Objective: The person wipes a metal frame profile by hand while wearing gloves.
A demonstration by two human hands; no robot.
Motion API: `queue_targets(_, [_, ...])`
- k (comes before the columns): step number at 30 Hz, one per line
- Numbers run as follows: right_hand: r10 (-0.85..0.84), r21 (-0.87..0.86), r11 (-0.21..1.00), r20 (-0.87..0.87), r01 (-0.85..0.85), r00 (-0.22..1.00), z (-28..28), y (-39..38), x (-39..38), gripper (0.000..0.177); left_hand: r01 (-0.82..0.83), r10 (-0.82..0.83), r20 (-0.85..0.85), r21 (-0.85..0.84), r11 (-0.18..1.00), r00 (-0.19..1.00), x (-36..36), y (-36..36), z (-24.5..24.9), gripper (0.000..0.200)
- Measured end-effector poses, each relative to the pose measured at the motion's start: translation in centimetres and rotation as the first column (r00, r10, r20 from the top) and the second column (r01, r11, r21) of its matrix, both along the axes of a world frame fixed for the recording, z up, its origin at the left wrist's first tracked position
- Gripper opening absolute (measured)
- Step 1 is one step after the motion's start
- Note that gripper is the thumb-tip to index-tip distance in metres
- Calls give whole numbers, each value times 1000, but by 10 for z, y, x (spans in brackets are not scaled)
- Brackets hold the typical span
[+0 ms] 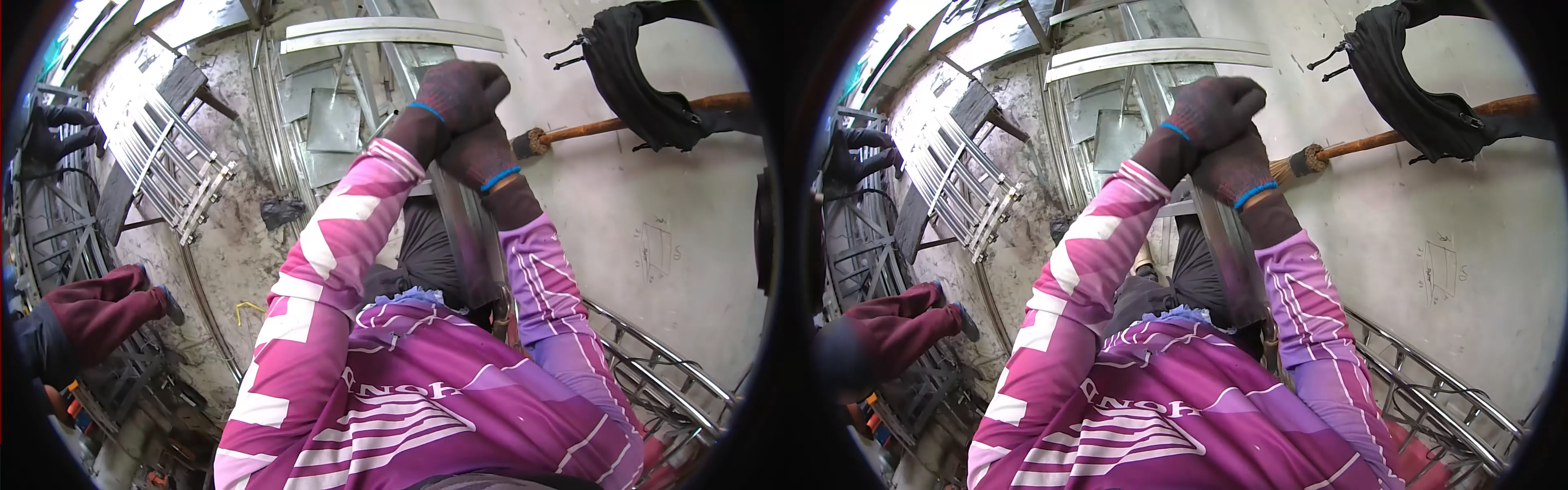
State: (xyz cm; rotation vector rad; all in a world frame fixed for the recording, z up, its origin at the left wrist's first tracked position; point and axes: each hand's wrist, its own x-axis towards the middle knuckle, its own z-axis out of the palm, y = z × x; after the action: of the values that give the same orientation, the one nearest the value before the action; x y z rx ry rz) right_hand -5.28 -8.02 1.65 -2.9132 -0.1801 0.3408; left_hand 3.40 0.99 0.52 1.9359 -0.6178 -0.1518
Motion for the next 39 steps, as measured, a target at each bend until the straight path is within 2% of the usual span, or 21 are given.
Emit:
queue_targets(2, [-45, 52, 998, -15, 46, 999, 2, 0, -16, 52, 11, -16, 161, 33, 999, 987, -19, -3, -6, 30])
queue_targets(4, [103, -36, 995, 305, -96, 947, -21, -7, -52, 50, 6, -30, 267, 90, 996, 963, -54, -3, -8, 24])
queue_targets(6, [198, 123, 959, 356, -256, 913, -31, -21, -89, 53, 102, -101, 301, 15, 995, 948, -92, -8, -14, 22])
queue_targets(7, [203, 125, 957, 351, -261, 914, -34, -18, -110, 53, 138, -146, 327, 47, 989, 934, -109, -10, -12, 22])
queue_targets(9, [11, -72, 997, 206, 4, 978, -31, -12, -137, 55, 176, -192, 348, 77, 981, 917, -115, -11, -9, 23])
queue_targets(10, [8, -74, 997, 201, 7, 979, -29, -14, -131, 55, 185, -195, 299, 64, 981, 934, -112, -10, -8, 24])
queue_targets(12, [148, 67, 983, 279, -172, 949, -26, -20, -100, 54, 195, -201, 254, 52, 979, 946, -96, -7, -6, 25])
queue_targets(14, [75, 86, 992, 230, -97, 970, -27, -19, -65, 56, 68, -66, 288, 5, 998, 955, -65, -4, -8, 23])
queue_targets(16, [3, 104, 994, 185, -23, 983, -28, -19, -33, 59, 0, 0, 203, 4, 1000, 979, -34, -5, -8, 25])
queue_targets(18, [-7, -4, 1000, -2, 7, 1000, -29, -19, -12, 61, -7, 11, 116, -33, 999, 993, -15, -6, -6, 26])
queue_targets(23, [-44, 30, 999, 127, 41, 991, -15, -8, -58, 55, 60, -81, 235, 98, 993, 969, -54, 0, -2, 23])
queue_targets(24, [46, 26, 998, 187, -52, 981, -33, -20, -77, 56, 85, -111, 284, 100, 991, 952, -72, -1, -6, 21])
queue_targets(25, [138, 16, 989, 247, -146, 959, -41, -25, -93, 58, 47, -22, 351, -62, 997, 936, -94, -4, -16, 22])
queue_targets(26, [144, 13, 988, 246, -152, 959, -36, -20, -110, 58, 41, -16, 351, -65, 997, 936, -109, -4, -15, 22])
queue_targets(28, [11, -67, 998, 172, 1, 985, -25, -8, -139, 63, 209, -203, 308, 12, 978, 930, -124, -4, -11, 22])
queue_targets(30, [8, -12, 1000, 170, -7, 985, -20, -9, -132, 63, 203, -196, 262, 1, 979, 945, -117, -1, -5, 23])
queue_targets(32, [110, 128, 982, 223, -140, 969, -21, -11, -100, 57, 198, -192, 218, -5, 980, 957, -99, 0, -5, 24])
queue_targets(33, [46, 122, 990, 181, -69, 982, -14, -12, -86, 57, 123, -127, 218, 31, 992, 968, -84, -2, -9, 26])
queue_targets(34, [73, 113, 988, 276, -108, 958, -27, -18, -65, 56, 50, -63, 225, 61, 997, 972, -66, -6, -11, 28])
queue_targets(36, [-17, -38, 999, 102, 21, 995, 3, 0, -22, 49, 34, -34, 54, -13, 999, 998, -25, -7, -4, 33])
queue_targets(39, [-26, -125, 992, -17, 24, 1000, -2, -4, 2, 49, 49, -51, -79, -28, 998, 996, 11, -8, 0, 34])
